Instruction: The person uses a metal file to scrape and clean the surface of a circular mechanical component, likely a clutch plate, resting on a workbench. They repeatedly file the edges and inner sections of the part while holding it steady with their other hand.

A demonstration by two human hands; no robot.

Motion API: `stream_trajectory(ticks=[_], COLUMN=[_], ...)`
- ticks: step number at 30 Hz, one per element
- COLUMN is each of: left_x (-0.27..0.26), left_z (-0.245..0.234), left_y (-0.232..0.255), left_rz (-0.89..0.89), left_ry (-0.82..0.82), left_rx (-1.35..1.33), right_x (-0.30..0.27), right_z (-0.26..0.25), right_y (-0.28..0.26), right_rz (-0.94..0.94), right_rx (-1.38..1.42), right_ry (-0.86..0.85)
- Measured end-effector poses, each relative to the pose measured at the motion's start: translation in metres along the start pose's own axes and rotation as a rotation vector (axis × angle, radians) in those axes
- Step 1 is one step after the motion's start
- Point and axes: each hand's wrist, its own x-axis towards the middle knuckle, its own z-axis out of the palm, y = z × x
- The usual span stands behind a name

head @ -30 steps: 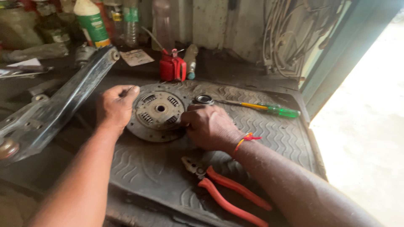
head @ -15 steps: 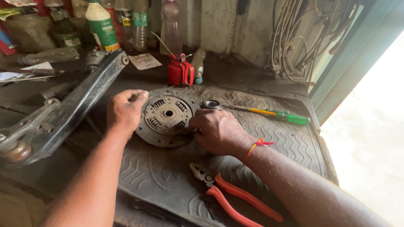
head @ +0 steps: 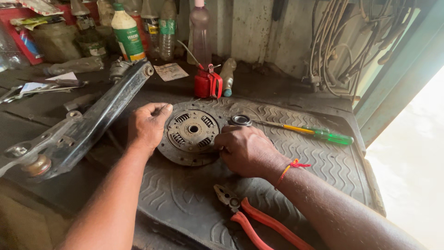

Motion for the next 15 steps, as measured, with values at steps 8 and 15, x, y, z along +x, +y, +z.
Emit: stream_trajectory(ticks=[8,15], left_x=[0.0008,0.0], left_z=[0.0014,-0.0011], left_y=[0.0052,0.0063], left_rz=[0.012,0.05], left_ry=[0.008,-0.001], left_rx=[0.015,0.044], right_x=[0.0014,0.0015], right_z=[-0.0031,-0.003], right_y=[0.0006,0.0005], right_rz=[-0.014,-0.02], right_rx=[0.028,0.019], right_ry=[0.015,-0.001])
